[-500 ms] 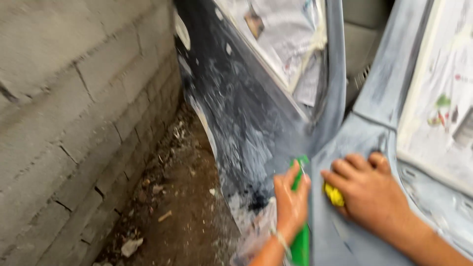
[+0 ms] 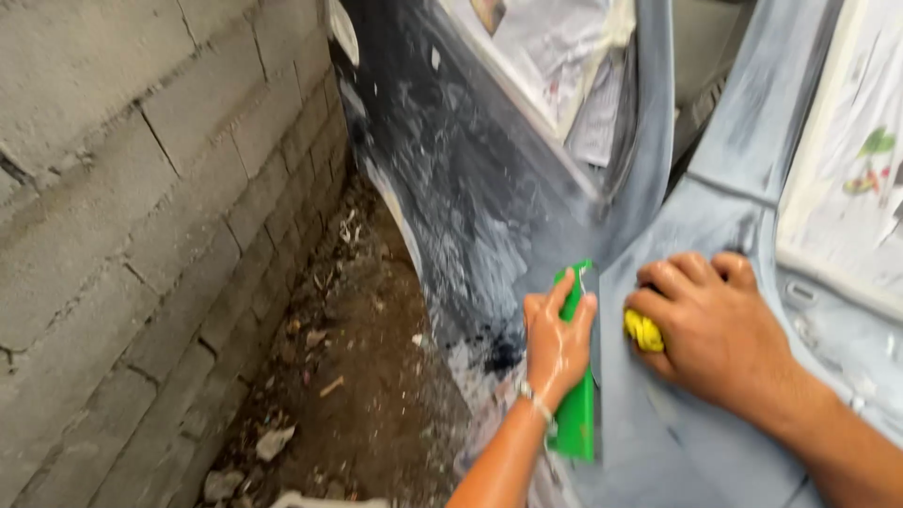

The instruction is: The person scrubs the front bumper and door area of a white car using a green scrubbing tool and a yellow cloth. They repeatedly dip the cloth into a bucket of water to clean it while working on the vehicle's surface.

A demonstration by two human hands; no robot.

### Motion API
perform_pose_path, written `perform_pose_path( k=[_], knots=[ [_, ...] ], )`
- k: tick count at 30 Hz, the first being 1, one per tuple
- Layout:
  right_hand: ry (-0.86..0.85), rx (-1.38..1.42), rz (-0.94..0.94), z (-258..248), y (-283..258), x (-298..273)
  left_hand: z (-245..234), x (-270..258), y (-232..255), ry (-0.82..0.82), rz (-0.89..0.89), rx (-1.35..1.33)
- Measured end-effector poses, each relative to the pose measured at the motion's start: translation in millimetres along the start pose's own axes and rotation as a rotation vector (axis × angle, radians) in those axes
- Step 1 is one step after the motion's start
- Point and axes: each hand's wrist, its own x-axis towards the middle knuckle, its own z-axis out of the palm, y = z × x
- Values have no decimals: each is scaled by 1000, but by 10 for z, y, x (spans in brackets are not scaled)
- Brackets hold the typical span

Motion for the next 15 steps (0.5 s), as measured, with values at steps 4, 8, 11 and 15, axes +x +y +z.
perform_pose_path(
  k=[4,8,11,15],
  knots=[
    [95,-20,-53,172,103,-72,82,-208,-199,-35,-3,-103],
    [-6,-21,-7,200,81,-154,92,-339,-680,41,-140,-4],
    [18,-47,-22,342,212,8,62,-170,-573,58,-43,-6],
    [21,-43,-34,166,83,-109,109,-303,-883,42,-192,10]
  ],
)
